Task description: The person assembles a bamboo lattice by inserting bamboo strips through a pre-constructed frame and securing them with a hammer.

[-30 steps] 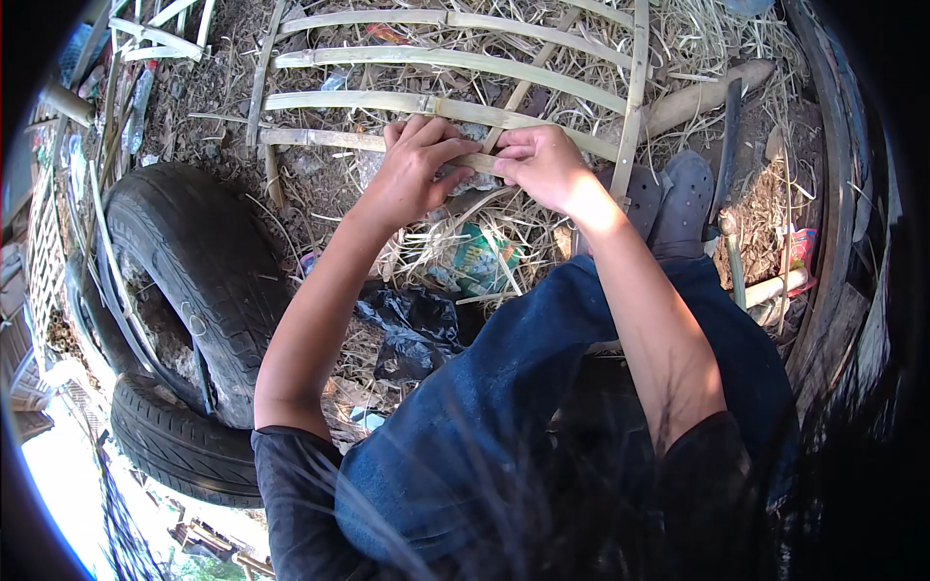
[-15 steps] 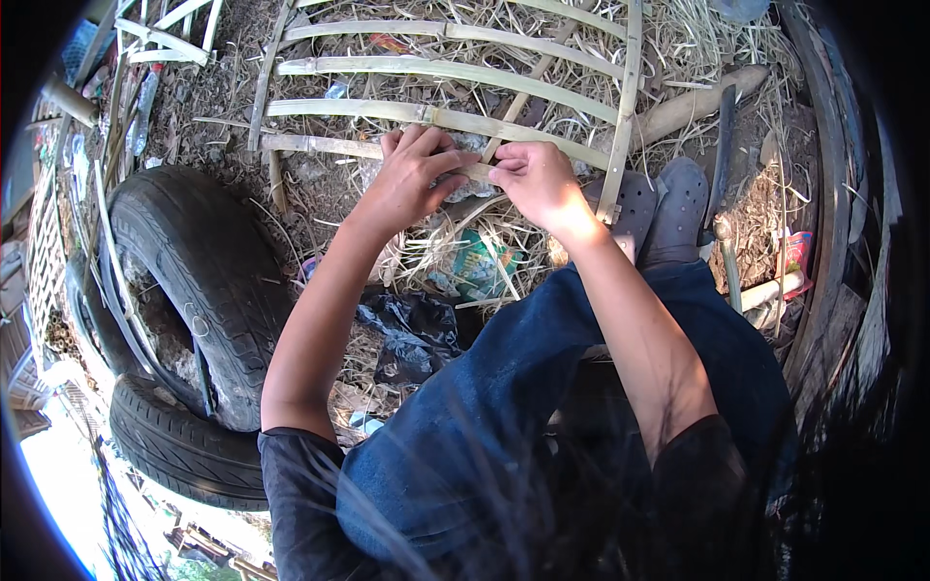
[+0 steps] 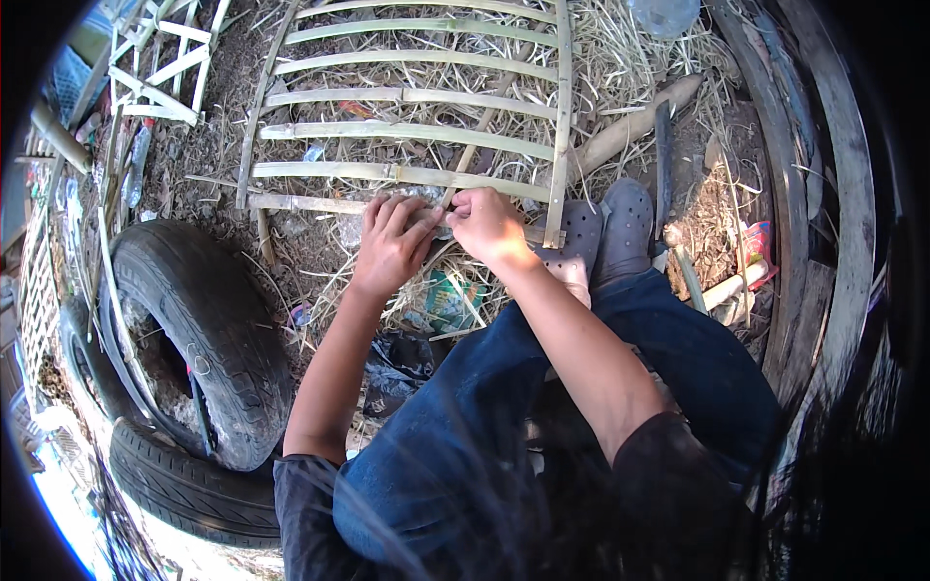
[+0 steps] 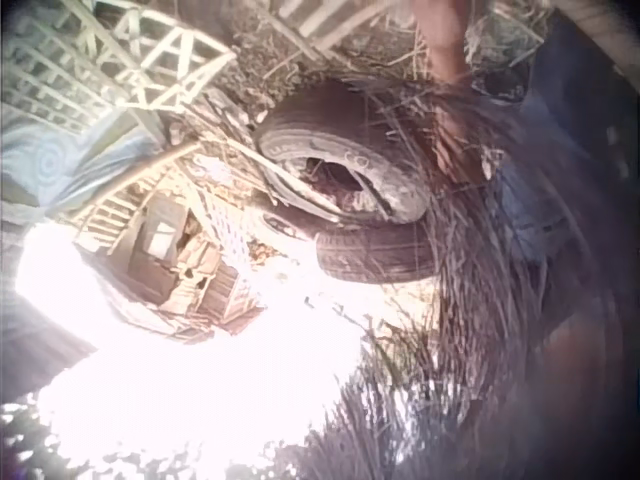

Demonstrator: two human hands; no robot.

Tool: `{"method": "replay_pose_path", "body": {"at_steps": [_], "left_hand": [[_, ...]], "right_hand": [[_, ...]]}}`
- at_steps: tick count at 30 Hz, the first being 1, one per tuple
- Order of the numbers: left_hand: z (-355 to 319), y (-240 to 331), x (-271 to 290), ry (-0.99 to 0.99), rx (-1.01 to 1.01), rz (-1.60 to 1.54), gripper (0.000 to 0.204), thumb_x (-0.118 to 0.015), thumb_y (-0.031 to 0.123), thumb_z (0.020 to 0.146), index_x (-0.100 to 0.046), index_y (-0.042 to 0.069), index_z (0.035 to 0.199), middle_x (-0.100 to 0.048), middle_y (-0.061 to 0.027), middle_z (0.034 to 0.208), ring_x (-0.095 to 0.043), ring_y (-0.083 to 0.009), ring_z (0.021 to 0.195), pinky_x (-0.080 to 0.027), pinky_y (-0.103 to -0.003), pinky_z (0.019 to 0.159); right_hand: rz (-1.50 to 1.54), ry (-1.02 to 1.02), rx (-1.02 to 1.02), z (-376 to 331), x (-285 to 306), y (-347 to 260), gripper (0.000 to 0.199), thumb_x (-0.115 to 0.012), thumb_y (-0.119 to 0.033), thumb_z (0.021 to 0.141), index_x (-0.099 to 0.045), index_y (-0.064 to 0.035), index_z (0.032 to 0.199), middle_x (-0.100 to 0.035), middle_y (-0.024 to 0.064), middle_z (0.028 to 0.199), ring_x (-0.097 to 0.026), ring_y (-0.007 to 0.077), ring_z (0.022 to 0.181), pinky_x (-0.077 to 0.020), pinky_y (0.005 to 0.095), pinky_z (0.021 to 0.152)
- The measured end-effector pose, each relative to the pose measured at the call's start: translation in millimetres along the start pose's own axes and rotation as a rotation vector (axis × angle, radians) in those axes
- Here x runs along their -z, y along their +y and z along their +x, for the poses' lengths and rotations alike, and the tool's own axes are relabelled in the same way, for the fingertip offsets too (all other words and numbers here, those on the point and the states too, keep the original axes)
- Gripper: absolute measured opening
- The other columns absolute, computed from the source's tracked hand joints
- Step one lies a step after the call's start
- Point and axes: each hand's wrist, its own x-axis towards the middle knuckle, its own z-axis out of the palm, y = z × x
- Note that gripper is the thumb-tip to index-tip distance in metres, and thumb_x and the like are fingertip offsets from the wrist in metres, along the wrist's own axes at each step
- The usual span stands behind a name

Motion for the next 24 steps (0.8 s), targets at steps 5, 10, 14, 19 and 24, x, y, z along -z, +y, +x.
{"method": "replay_pose_path", "body": {"at_steps": [5, 10, 14, 19, 24], "left_hand": [[-0.5, 13.4, -7.2, 0.022, 0.035, 0.047, 0.033, -0.067, 0.014, 0.08, -0.067, 0.016, 0.112, -0.059, -0.0073, 0.107, -0.054, -0.0269, 0.108, -0.033, -0.049, 0.105], [1.6, 28.4, -2.3, -0.027, 0.059, 0.184, 0.038, -0.068, 0.017, 0.079, -0.066, 0.019, 0.117, -0.056, -0.0078, 0.113, -0.05, -0.0281, 0.116, -0.027, -0.054, 0.108], [8.6, 36.7, 11.4, -0.102, 0.036, 0.304, 0.041, -0.066, 0.025, 0.083, -0.061, 0.023, 0.123, -0.053, -0.0101, 0.122, -0.045, -0.0283, 0.124, -0.022, -0.056, 0.11], [4.6, 41.9, 45.2, -0.094, 0.133, 0.393, 0.053, -0.063, 0.032, 0.085, -0.048, 0.025, 0.136, -0.049, -0.0121, 0.131, -0.041, -0.0289, 0.129, -0.018, -0.057, 0.112], [-65.9, -9.9, 83.1, 0.269, 0.649, 0.241, 0.033, -0.066, 0.014, 0.082, -0.062, 0.012, 0.115, -0.061, -0.0124, 0.108, -0.058, -0.0263, 0.101, -0.043, -0.042, 0.088]], "right_hand": [[-0.253, 0.051, 0.11, -12.2, -1.2, 1.8, 0.03, -0.071, -0.021, 0.077, -0.066, -0.006, 0.102, -0.067, 0.0126, 0.096, -0.065, 0.0314, 0.091, -0.0519, 0.0404, 0.083], [-0.171, 0.163, 0.44, -67.3, 68.5, 9.4, 0.036, -0.072, -0.021, 0.075, -0.063, -0.0052, 0.105, -0.062, 0.0135, 0.104, -0.061, 0.0308, 0.1, -0.0466, 0.0413, 0.089], [-0.209, 0.111, 0.331, -91.8, 164.8, 32.0, 0.039, -0.071, -0.018, 0.076, -0.061, -0.0027, 0.11, -0.06, 0.0181, 0.11, -0.058, 0.0345, 0.106, -0.0452, 0.0397, 0.095], [-0.471, 0.111, 0.264, -126.0, 258.4, 72.3, 0.048, -0.07, -0.013, 0.077, -0.054, -0.0022, 0.121, -0.055, 0.0181, 0.12, -0.055, 0.035, 0.112, -0.0441, 0.0399, 0.096], [-0.482, -0.044, 0.234, -177.8, 296.9, 124.3, 0.055, -0.069, -0.008, 0.075, -0.048, -0.0011, 0.126, -0.052, 0.0203, 0.122, -0.052, 0.0354, 0.114, -0.0432, 0.0404, 0.097]]}}
